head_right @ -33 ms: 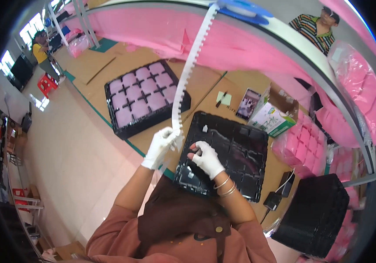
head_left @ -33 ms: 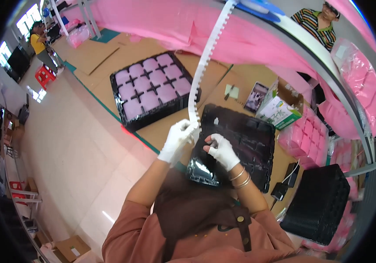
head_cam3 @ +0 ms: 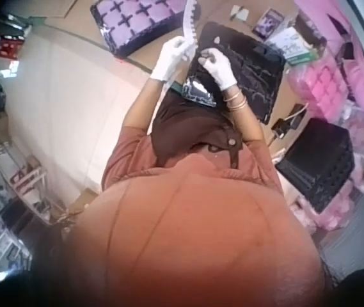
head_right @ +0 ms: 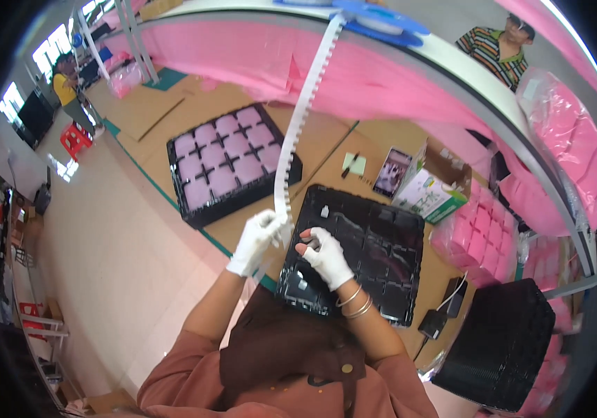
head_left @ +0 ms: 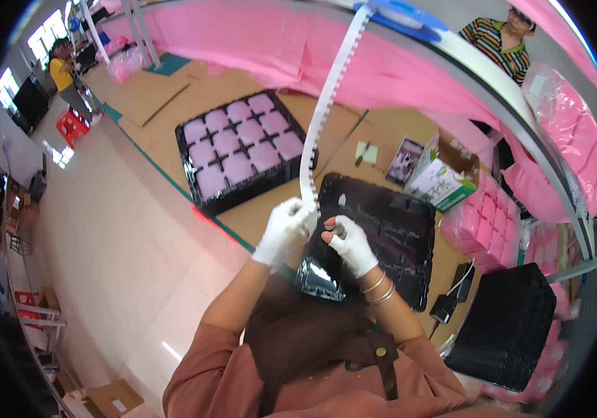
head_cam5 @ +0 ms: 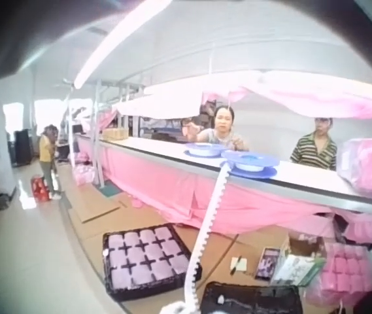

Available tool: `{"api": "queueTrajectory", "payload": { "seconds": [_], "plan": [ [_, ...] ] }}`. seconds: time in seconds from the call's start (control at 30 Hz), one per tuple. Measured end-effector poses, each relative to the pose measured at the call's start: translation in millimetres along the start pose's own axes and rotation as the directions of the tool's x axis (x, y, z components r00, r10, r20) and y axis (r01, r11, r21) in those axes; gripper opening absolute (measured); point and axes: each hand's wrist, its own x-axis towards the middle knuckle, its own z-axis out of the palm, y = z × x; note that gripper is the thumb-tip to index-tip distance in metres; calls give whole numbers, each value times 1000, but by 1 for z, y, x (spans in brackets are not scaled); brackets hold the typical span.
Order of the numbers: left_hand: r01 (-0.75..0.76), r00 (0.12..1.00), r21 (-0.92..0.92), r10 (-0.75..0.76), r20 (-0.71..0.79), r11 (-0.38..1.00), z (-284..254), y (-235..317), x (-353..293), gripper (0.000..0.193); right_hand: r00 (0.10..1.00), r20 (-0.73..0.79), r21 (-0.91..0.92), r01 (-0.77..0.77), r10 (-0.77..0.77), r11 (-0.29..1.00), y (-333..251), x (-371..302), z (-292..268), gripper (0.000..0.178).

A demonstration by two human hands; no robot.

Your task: The person packs pink foam components into a black grid tray by hand, then manipulates white plastic strips.

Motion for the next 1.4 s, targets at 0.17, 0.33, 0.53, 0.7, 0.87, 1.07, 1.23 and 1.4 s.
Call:
{"api": "queueTrajectory", "payload": {
  "seconds": [0.17, 0.33, 0.53, 0.7, 0.87, 1.07, 1.23, 1.4],
  "plan": [
    [-41, 998, -120, 35, -48, 992, 27, -22, -14, 18, 990, -143, 365, 40, 14, 930, -6, -2, 22, 11],
    [-14, 999, -101, 18, 41, 995, 30, -4, -10, 19, 990, -86, 548, -49, 115, 835, -8, -11, 12, 6],
    [22, 997, -336, -43, -57, 942, 44, -1, 24, 17, 735, -418, -245, 474, -533, 846, -43, -18, 6, 10],
    [-78, 983, -267, 29, -183, 960, 12, 3, 28, 14, 803, -449, -217, 328, -393, 919, -51, -24, -75, 11],
    [-81, 981, -201, 43, -190, 976, -4, -10, 28, 16, 794, -605, -373, -221, -55, 901, 39, -20, -208, 6],
    [-68, 986, -74, 55, -155, 995, 17, -11, 22, 17, 848, -527, -688, -391, -51, 612, 69, 11, -228, 11],
    [-60, 986, -26, 55, -159, 998, 14, 1, 3, 19, 825, -550, -632, -311, -128, 709, 102, 24, -240, 23],
    [-37, 995, 56, 42, -87, 998, 10, 12, 6, 20, 906, -382, -776, -209, -181, 595, 97, 21, -245, 30]
  ]
}}
